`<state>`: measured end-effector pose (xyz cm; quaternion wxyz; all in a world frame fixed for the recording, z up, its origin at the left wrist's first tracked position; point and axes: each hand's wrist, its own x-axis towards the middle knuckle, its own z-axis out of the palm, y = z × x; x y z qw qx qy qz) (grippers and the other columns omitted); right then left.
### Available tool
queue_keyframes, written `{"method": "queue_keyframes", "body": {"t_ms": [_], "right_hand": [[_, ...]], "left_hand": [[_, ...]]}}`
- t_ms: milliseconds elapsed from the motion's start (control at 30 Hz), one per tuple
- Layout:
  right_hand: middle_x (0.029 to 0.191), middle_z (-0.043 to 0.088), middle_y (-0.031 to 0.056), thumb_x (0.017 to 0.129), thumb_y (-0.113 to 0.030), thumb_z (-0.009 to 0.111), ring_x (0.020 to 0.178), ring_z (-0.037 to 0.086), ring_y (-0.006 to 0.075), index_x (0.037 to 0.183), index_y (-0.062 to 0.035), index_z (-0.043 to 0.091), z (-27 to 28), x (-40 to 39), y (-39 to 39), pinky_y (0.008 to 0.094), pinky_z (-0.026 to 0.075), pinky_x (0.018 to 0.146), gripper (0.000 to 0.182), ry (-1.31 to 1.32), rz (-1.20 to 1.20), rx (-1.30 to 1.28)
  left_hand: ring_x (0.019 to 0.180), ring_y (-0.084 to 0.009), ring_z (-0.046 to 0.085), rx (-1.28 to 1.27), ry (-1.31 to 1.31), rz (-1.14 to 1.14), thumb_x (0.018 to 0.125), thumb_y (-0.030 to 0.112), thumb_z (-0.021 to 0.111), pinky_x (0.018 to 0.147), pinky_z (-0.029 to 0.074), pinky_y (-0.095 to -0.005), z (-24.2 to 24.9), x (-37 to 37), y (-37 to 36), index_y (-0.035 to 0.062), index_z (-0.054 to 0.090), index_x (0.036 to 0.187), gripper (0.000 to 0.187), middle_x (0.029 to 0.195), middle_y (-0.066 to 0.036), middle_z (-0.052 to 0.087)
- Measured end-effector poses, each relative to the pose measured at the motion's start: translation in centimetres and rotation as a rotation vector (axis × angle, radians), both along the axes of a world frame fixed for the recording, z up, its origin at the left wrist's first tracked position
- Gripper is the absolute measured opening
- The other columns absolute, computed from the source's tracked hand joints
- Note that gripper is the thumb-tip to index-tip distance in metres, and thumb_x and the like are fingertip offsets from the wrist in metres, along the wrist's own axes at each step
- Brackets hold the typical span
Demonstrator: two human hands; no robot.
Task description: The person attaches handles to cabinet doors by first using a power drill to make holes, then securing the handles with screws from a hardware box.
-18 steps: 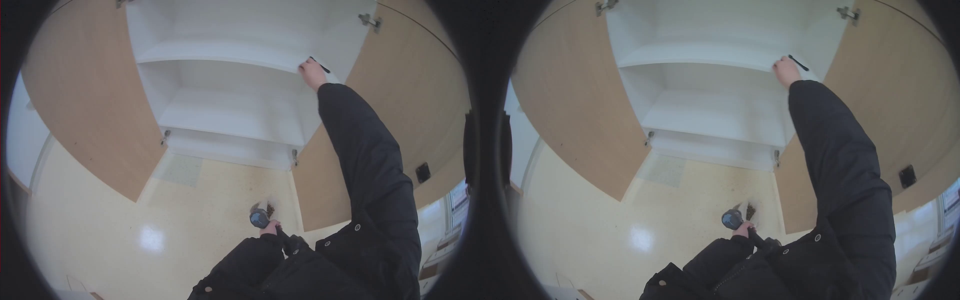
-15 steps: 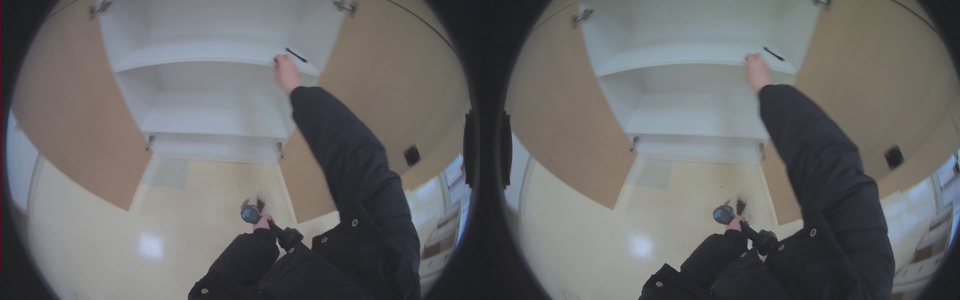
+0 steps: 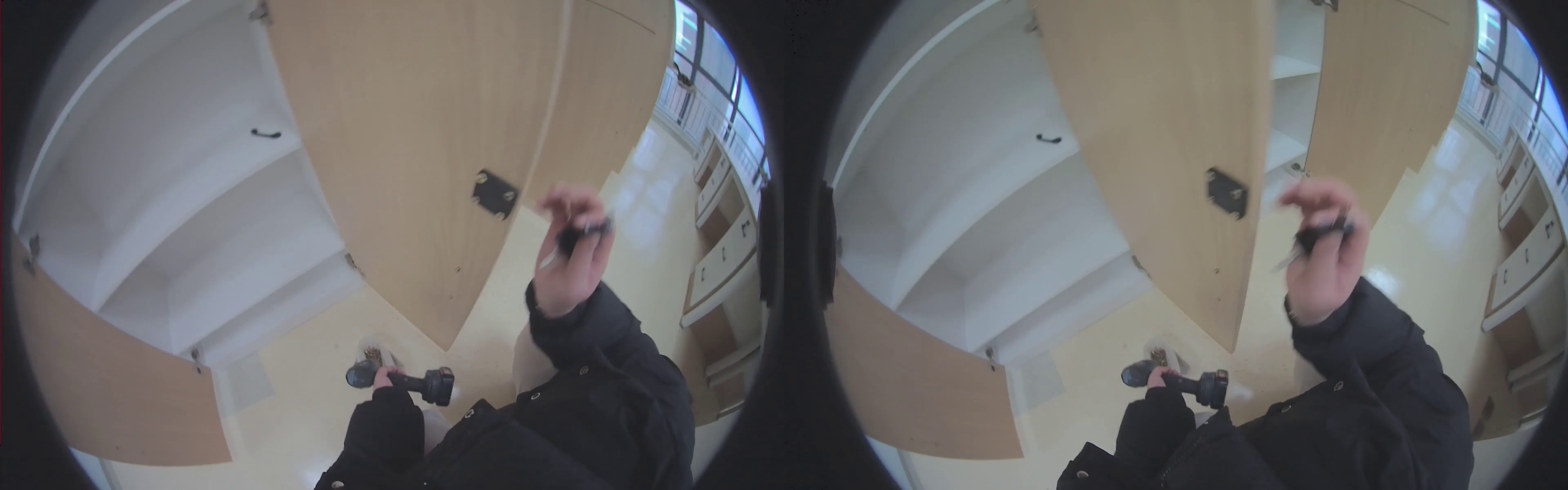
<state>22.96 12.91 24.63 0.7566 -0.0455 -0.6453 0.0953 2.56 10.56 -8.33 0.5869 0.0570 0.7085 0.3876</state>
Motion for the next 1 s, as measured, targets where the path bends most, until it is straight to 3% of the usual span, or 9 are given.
{"method": "queue_keyframes", "body": {"t_ms": [100,200,300,467,700,800,1000], "right_hand": [[0.099,0.046,0.0189,0.088,-0.010,0.031,0.092,0.047,0.0325,0.100,0.0003,0.045,0.6,4.1,3.0,0.0391,0.039,0.078,0.021,0.190,-0.023,-0.188],[0.079,0.055,0.0173,0.081,-0.002,0.042,0.071,0.054,0.0259,0.091,0.0012,0.051,0.6,4.9,4.4,0.0338,0.043,0.072,0.013,0.114,0.077,-0.542],[0.067,0.055,0.0137,0.078,0.001,0.044,0.053,0.050,0.0179,0.099,-0.0047,0.040,0.7,4.4,4.8,0.0251,0.042,0.055,0.022,0.031,0.339,-0.803],[0.072,0.052,0.0101,0.082,-0.010,0.048,0.060,0.054,0.0185,0.097,-0.0029,0.049,-0.3,3.6,6.2,0.0232,0.043,0.056,0.017,0.027,0.539,-0.681],[0.088,0.056,0.0088,0.082,-0.008,0.049,0.076,0.054,0.0155,0.096,-0.0010,0.053,-0.8,3.6,7.3,0.0230,0.045,0.066,0.016,-0.028,0.624,-0.587],[0.088,0.057,0.0080,0.082,-0.010,0.050,0.077,0.054,0.0149,0.094,-0.0017,0.054,-0.5,4.0,7.8,0.0227,0.044,0.064,0.016,-0.043,0.654,-0.541],[0.087,0.057,0.0082,0.081,-0.007,0.049,0.078,0.056,0.0151,0.093,-0.0022,0.056,0.6,5.0,7.0,0.0246,0.050,0.068,0.014,-0.146,0.713,-0.734]], "left_hand": [[0.061,-0.0176,0.044,0.011,0.046,0.014,0.066,0.020,0.050,0.064,0.039,-0.0262,1.3,-0.1,1.1,0.0132,0.044,0.055,0.014,0.060,-0.005,0.046],[0.061,-0.0180,0.044,0.005,0.098,0.056,0.066,0.019,0.049,0.064,0.039,-0.0267,2.2,-0.3,1.9,0.0124,0.044,0.056,0.013,0.059,-0.005,0.046],[0.060,-0.0184,0.044,0.009,0.128,0.122,0.065,0.018,0.049,0.063,0.039,-0.0272,3.1,-0.1,2.0,0.0116,0.044,0.056,0.012,0.059,-0.006,0.046],[0.059,-0.0191,0.045,0.022,0.135,0.322,0.064,0.017,0.049,0.062,0.039,-0.0281,3.9,0.3,0.5,0.0103,0.045,0.057,0.011,0.059,-0.006,0.047],[0.057,-0.0201,0.045,0.024,0.154,0.539,0.063,0.014,0.049,0.061,0.040,-0.0293,3.7,-0.6,-4.5,0.0085,0.045,0.058,0.009,0.058,-0.007,0.047],[0.056,-0.0205,0.045,0.036,0.137,0.581,0.063,0.013,0.049,0.061,0.040,-0.0298,4.3,0.3,-5.8,0.0077,0.046,0.058,0.008,0.058,-0.008,0.047],[0.054,-0.0214,0.045,0.062,0.054,0.605,0.062,0.012,0.049,0.060,0.040,-0.0308,4.5,0.8,-6.7,0.0061,0.046,0.059,0.007,0.058,-0.008,0.047]]}}
